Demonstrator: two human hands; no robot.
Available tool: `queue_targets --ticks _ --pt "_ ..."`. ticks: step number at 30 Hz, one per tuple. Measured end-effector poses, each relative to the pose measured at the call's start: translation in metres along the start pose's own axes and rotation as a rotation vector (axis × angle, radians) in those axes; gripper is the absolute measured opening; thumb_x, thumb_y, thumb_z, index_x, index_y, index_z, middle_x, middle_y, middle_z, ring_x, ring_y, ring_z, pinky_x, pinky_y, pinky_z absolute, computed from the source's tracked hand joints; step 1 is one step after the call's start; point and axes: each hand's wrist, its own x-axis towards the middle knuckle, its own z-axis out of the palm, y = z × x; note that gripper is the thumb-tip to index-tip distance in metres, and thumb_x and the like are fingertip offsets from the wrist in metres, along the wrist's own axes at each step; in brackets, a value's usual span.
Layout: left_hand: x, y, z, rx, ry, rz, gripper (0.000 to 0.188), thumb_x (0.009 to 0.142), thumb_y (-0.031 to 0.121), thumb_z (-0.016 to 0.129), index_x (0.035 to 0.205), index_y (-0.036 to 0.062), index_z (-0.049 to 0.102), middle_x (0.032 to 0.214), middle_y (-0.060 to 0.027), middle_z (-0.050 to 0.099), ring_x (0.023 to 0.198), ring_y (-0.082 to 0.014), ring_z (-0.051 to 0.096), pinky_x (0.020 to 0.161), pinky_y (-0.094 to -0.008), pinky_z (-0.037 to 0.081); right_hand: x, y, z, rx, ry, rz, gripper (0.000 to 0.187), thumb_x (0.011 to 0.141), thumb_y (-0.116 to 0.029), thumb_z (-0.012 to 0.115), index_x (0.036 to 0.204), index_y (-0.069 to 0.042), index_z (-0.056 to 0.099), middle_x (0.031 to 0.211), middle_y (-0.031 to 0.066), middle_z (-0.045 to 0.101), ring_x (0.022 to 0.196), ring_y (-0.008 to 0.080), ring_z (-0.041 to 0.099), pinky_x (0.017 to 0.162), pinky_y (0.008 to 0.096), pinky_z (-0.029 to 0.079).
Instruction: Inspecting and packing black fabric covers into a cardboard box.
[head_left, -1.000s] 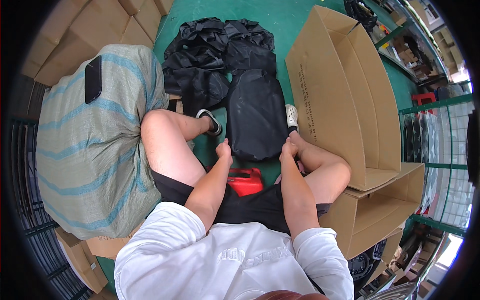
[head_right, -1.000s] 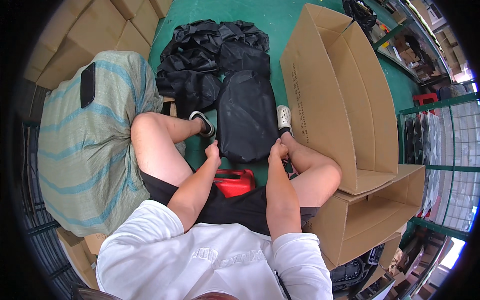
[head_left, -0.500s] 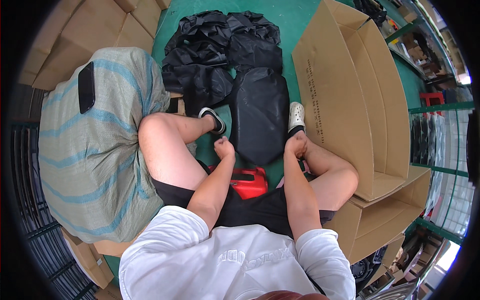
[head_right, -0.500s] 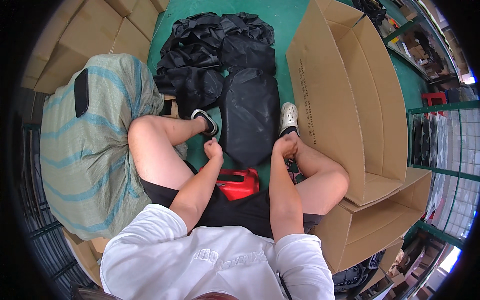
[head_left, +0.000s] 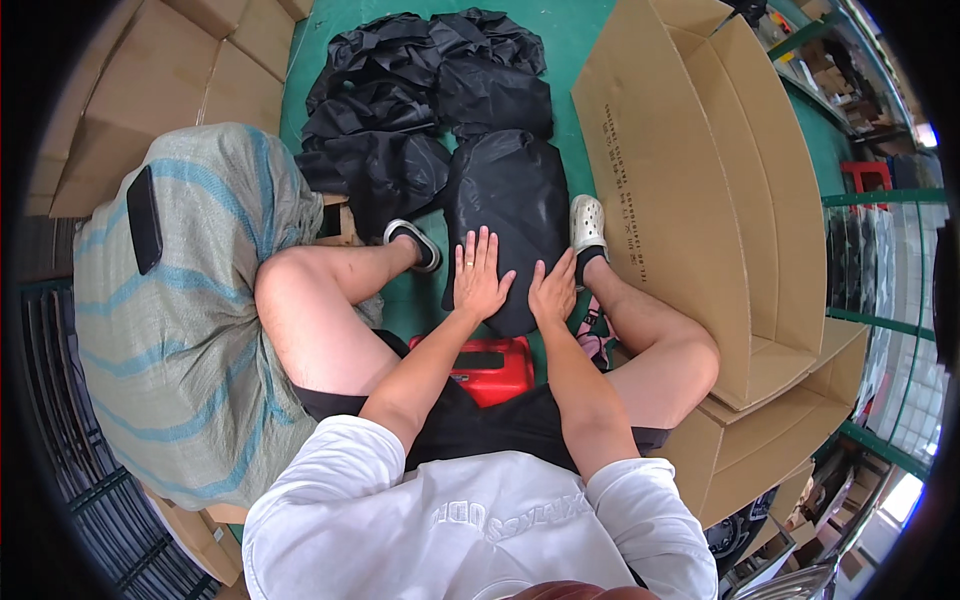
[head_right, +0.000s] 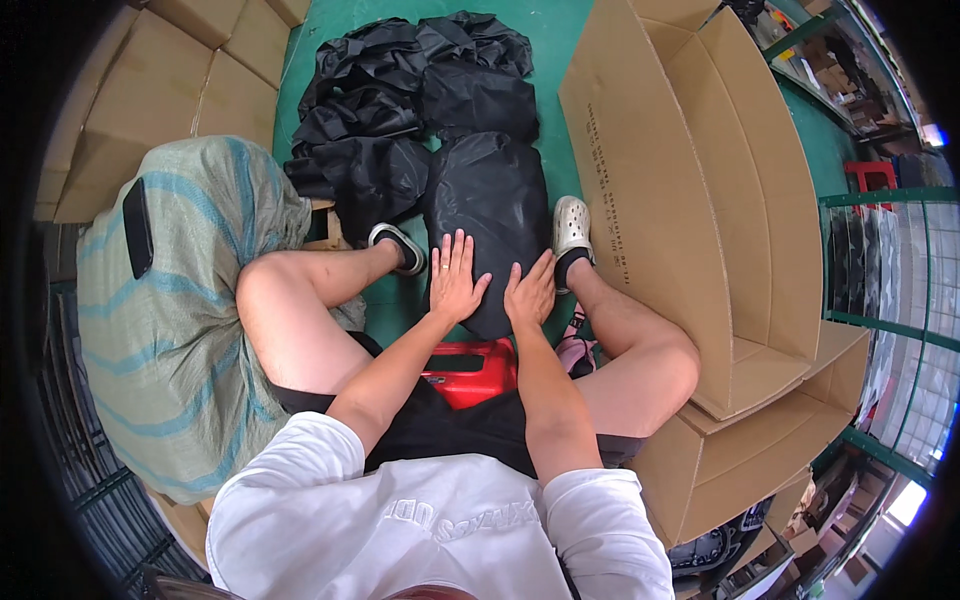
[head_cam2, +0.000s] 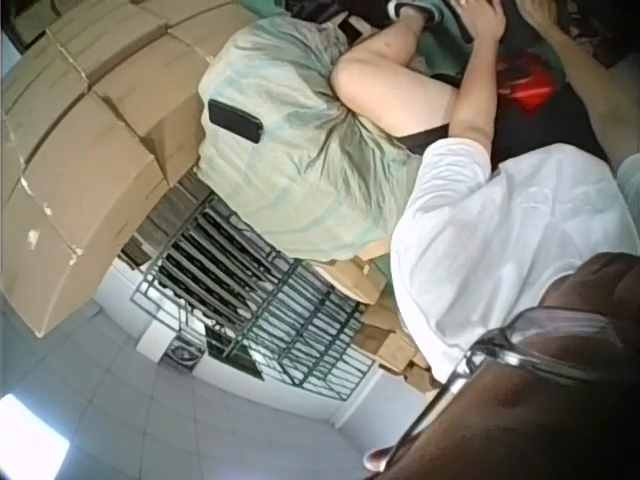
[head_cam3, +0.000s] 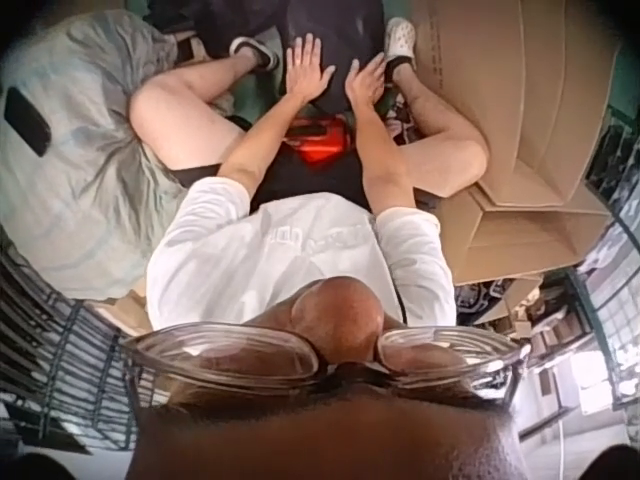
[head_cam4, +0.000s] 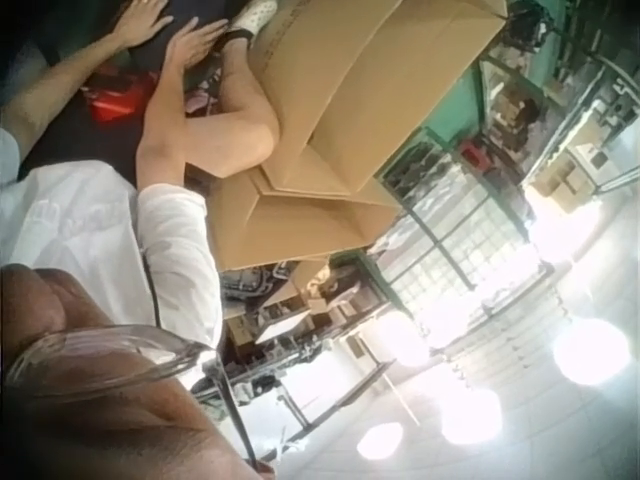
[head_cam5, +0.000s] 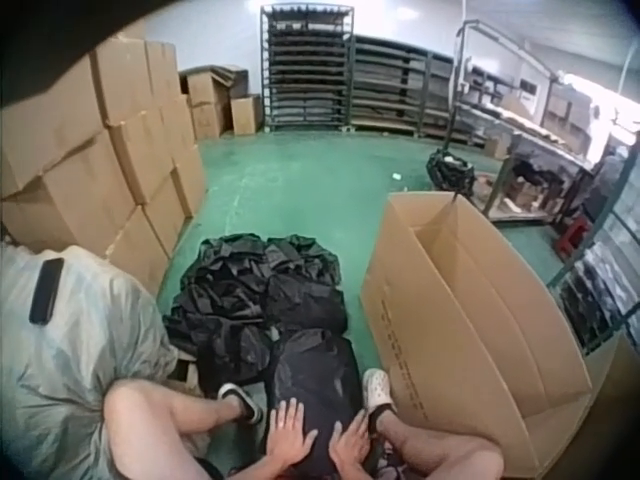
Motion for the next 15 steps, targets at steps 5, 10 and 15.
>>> queue_targets --ticks 5,10,15 --pt "0.040 0.000 -0.002 -0.017 -0.048 0.161 0.088 0.089 0.048 0.058 0.152 -0.0006 0.020 0.160 -0.0178 0.013 0.149 -0.0333 0.010 0.120 -0.0466 0.009 -0.001 -0.002 -0.001 0.131 -0.128 0.230 0.067 0.097 -0.041 0.047 0.146 0.000 0.028 0.139 0.0238 0.046 0.116 0.0420 0.055 0.096 0.0476 0.046" --pt "0.140 -0.008 -0.022 0.000 0.145 0.175 0.100 0.080 0.045 0.070 0.150 -0.0053 0.017 0.159 -0.0239 0.011 0.148 -0.0369 0.011 0.120 -0.0462 0.011 -0.001 -0.001 0.000 0.116 -0.099 0.226 0.066 0.096 -0.041 0.048 0.145 -0.001 0.030 0.135 0.0235 0.049 0.115 0.0415 0.055 0.095 0.0479 0.046" --pt "0.232 -0.016 -0.033 0.075 0.146 0.113 0.089 0.086 0.051 0.063 0.150 0.0015 0.025 0.156 -0.0202 0.024 0.147 -0.0353 0.017 0.120 -0.0469 0.013 0.002 -0.011 -0.002 0.122 -0.100 0.225 0.064 0.096 -0.040 0.049 0.144 0.000 0.032 0.131 0.0239 0.051 0.113 0.0418 0.055 0.097 0.0485 0.044"
